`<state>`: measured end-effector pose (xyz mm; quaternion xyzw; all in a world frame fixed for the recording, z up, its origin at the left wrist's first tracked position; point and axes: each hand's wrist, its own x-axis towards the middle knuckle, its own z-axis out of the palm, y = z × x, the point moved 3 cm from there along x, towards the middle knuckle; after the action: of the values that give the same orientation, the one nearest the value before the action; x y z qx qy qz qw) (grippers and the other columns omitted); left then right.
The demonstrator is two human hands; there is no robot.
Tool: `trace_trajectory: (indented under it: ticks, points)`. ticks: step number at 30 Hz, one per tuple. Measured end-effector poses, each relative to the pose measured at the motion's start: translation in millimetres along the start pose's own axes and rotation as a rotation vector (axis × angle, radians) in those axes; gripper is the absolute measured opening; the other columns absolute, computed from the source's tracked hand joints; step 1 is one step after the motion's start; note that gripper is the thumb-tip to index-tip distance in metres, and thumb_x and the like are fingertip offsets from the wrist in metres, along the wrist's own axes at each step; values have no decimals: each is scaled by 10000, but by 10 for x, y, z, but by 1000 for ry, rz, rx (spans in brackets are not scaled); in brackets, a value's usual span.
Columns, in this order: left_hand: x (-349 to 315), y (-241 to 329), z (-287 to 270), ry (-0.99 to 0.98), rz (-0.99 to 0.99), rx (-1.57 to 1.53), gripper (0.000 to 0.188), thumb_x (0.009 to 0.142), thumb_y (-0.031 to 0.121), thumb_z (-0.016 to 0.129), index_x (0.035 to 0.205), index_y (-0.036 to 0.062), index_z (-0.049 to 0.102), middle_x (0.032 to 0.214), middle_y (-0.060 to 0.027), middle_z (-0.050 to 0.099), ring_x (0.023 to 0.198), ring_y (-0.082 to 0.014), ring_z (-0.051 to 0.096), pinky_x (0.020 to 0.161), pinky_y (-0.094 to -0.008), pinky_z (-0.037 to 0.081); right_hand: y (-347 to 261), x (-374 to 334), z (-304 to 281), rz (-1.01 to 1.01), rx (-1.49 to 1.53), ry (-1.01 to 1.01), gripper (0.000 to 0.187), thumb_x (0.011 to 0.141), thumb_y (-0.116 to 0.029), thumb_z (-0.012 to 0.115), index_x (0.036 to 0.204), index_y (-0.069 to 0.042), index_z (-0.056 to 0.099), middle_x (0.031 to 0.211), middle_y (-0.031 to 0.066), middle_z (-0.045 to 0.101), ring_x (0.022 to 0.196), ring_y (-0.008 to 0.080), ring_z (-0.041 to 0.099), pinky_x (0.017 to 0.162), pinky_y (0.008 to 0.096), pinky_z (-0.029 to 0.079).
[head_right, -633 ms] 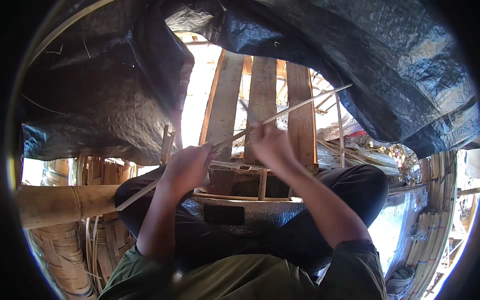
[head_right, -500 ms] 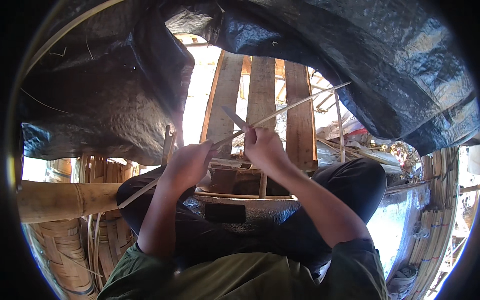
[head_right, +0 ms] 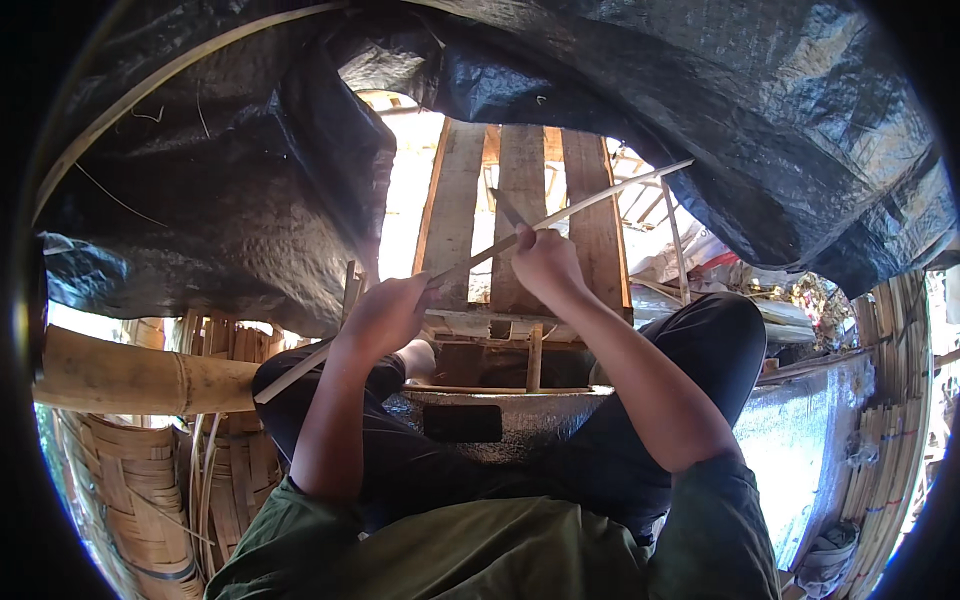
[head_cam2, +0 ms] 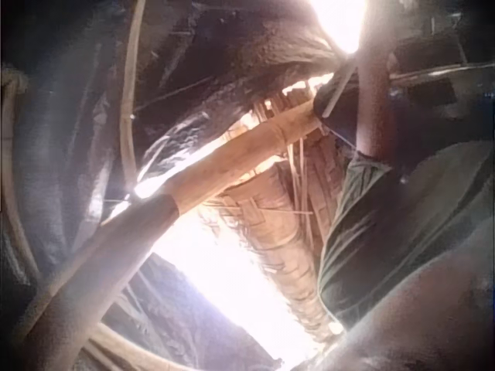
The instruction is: Shaving a thin strip of wood with a small knife.
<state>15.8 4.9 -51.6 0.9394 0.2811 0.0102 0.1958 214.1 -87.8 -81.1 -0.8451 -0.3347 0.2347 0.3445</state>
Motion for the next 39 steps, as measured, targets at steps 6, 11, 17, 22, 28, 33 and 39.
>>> trace_trajectory:
  ticks: [6, 11, 17, 22, 28, 33, 39]
  points:
    - [25, -23, 39, -13, -7, 24, 209, 965, 200, 530, 939, 8, 608, 777, -216, 656, 805, -401, 653, 744, -500, 485, -47, -227, 278, -79, 19, 29, 472, 1003, -330, 413, 896, 65, 650, 752, 298, 653, 776, 468, 662, 708, 506, 534]
    - [13, 31, -6, -6, 3, 46, 240, 978, 230, 523, 942, 8, 606, 774, -211, 658, 803, -398, 654, 740, -498, 486, 83, 26, 44, 35, -45, 26, 495, 1010, -346, 409, 830, 58, 632, 685, 259, 640, 711, 429, 663, 675, 505, 532]
    - [-40, -46, -8, 13, -18, 49, 224, 968, 208, 530, 941, -2, 605, 795, -210, 667, 812, -394, 661, 738, -492, 496, -120, -78, 5, 121, 25, -120, 484, 1009, -347, 427, 853, 55, 647, 698, 254, 647, 728, 433, 672, 676, 509, 526]
    - [33, 25, 32, -87, -27, 40, 237, 973, 231, 502, 1007, 17, 597, 894, -230, 663, 886, -424, 631, 774, -519, 469, 4, -196, 300, -144, -99, 83, 500, 1008, -364, 428, 838, 54, 643, 730, 269, 662, 699, 414, 680, 607, 476, 532]
    - [-16, -33, -12, -97, -63, 2, 268, 983, 256, 497, 1010, 6, 590, 891, -244, 655, 876, -437, 623, 769, -519, 462, 160, 107, -85, 79, -120, -60, 596, 1013, -430, 353, 887, 75, 643, 781, 280, 667, 792, 421, 683, 708, 504, 539]
    - [-14, -57, -35, -82, -67, -13, 278, 987, 265, 497, 1013, 2, 584, 873, -248, 649, 845, -433, 620, 750, -513, 460, -254, -269, 103, 79, -52, -281, 500, 1023, -328, 361, 946, 95, 617, 804, 302, 652, 775, 428, 669, 728, 489, 512]
    - [-67, 2, -251, -184, -176, -169, 318, 996, 297, 493, 1012, -7, 583, 846, -233, 652, 816, -399, 636, 723, -479, 461, -100, -154, 71, -45, -81, -158, 474, 1013, -315, 385, 956, 93, 620, 817, 300, 657, 797, 441, 662, 735, 507, 506]
